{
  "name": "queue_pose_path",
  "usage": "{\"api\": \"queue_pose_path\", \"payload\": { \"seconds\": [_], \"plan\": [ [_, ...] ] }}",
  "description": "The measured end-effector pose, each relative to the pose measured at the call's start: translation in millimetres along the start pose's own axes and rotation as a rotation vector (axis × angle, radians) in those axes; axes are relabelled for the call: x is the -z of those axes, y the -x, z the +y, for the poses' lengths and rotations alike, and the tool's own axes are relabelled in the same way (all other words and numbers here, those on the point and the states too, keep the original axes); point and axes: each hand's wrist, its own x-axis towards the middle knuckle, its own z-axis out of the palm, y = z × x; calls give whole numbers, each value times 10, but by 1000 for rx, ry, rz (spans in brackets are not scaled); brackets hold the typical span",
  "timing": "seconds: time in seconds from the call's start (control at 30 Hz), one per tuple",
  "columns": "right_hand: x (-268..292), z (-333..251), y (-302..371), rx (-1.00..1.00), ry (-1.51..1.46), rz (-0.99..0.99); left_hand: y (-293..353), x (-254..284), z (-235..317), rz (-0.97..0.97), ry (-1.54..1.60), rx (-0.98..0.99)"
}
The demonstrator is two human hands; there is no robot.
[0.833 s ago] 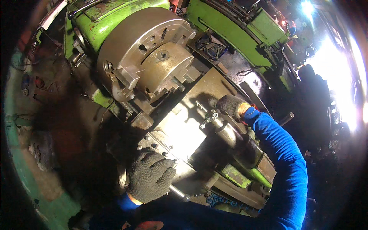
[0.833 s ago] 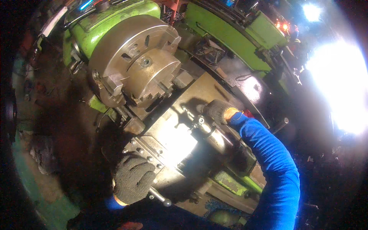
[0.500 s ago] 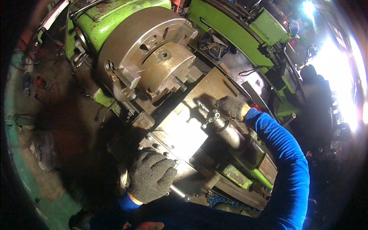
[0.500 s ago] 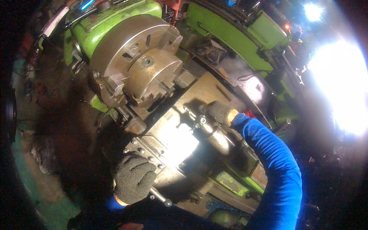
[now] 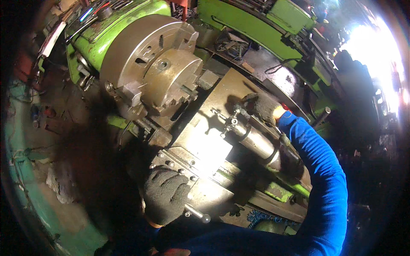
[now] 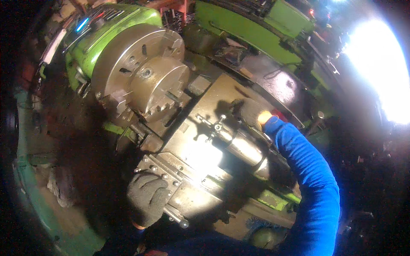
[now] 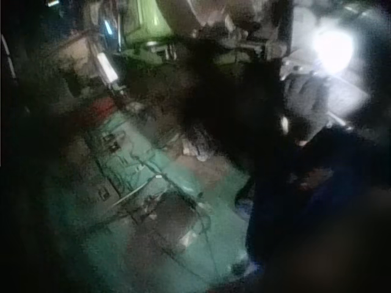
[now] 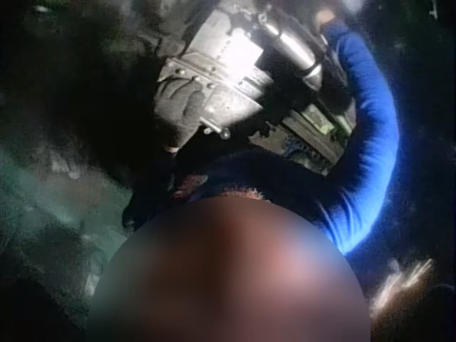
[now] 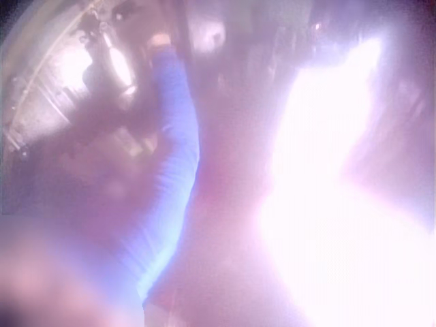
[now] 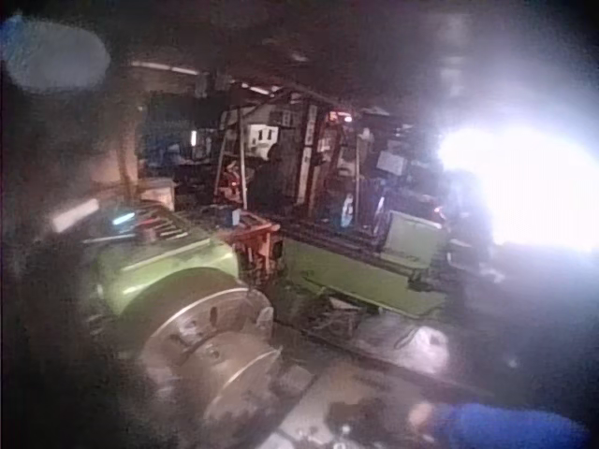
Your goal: The person retrieves a cylindrical metal rod from a bucket and secures it in the chuck of a green lathe. They then adjust the tool post and tailstock, and operate the machine controls to run the lathe while the rod rotates.
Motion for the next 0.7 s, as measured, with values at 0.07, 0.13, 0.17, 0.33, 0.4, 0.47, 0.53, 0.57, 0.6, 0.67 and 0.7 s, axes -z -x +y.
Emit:
{"api": "queue_pose_path", "payload": {
  "seconds": [0.07,0.13,0.17,0.33,0.4,0.47,0.53,0.57,0.6,0.67,0.7],
  "plan": [
    [110,-124,-35,14,337,-71,26,-28,13,22,-9,20],
    [112,-141,-32,186,364,-51,34,-36,30,46,-10,49],
    [70,-147,-76,247,337,-41,16,-33,54,59,22,89],
    [206,-157,-198,526,907,-130,34,30,63,18,43,89],
    [280,-220,-267,538,908,-240,144,-34,6,4,78,103],
    [353,-247,-352,521,928,-352,180,-37,-19,22,122,121],
    [415,-233,-450,475,967,-467,119,16,22,70,174,144],
    [381,-275,-549,200,800,-480,143,19,4,54,183,148],
    [413,-328,-565,358,658,-456,163,14,-7,60,195,143],
    [472,-496,-573,661,352,-396,217,-9,-43,65,215,132],
    [544,-229,-553,605,461,-455,252,-31,-92,21,207,44]
  ]
}}
